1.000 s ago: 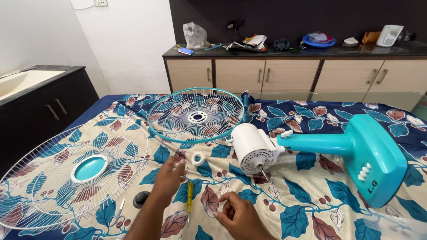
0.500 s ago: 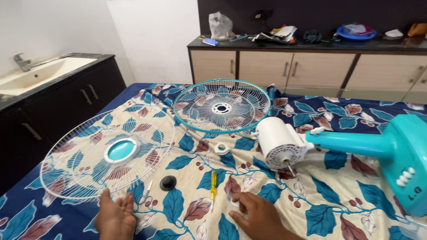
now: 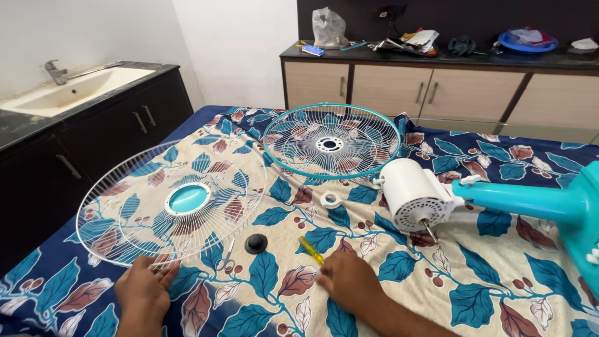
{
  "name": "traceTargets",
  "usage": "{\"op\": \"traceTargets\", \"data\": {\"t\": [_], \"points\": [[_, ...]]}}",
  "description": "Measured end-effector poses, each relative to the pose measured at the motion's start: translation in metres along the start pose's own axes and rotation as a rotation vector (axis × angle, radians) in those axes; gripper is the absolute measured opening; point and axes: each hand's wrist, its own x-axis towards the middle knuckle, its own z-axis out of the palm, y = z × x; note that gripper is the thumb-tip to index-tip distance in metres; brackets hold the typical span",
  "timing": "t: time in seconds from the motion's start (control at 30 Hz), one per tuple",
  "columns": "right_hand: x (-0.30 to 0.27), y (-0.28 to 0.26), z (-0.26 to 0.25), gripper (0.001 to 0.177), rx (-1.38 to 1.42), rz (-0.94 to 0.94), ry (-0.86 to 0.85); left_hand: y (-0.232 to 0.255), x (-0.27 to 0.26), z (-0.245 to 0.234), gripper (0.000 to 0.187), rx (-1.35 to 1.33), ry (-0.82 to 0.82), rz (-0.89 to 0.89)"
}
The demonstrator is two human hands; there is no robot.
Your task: The person disassembles a teal LG table fan on a floral tablecloth. They remove the front grille, unscrew and remove the fan blades, detach the rear grille, and use a screwdriver to loosen screws on the motor housing. The fan parts are laid out on the table.
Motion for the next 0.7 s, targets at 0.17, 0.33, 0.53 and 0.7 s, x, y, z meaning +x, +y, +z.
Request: {"op": "traceTargets", "data": {"t": [0.17, 0.33, 0.53, 0.7], "points": [[0.012, 0.013, 0.0, 0.028, 0.145, 0.221, 0.031, 0.032, -0.033, -0.05, 0.033, -0.011, -0.062, 0.017], [0.017, 0.045, -0.011, 0.032, 0.752, 0.458, 0.119, 0.054, 0.005, -0.137, 0.053, 0.066, -0.216, -0.12], [-0.016, 0.094, -0.051, 0.019, 1.156, 0.584, 0.195, 0.055, 0.081, -0.197, 0.069, 0.396, -0.445, -0.395], [-0.075, 0.114, -0.115, 0.029, 1.38, 0.601, 0.352, 0.042, 0.041, -0.161, 0.066, 0.475, -0.81, -0.394]]}}
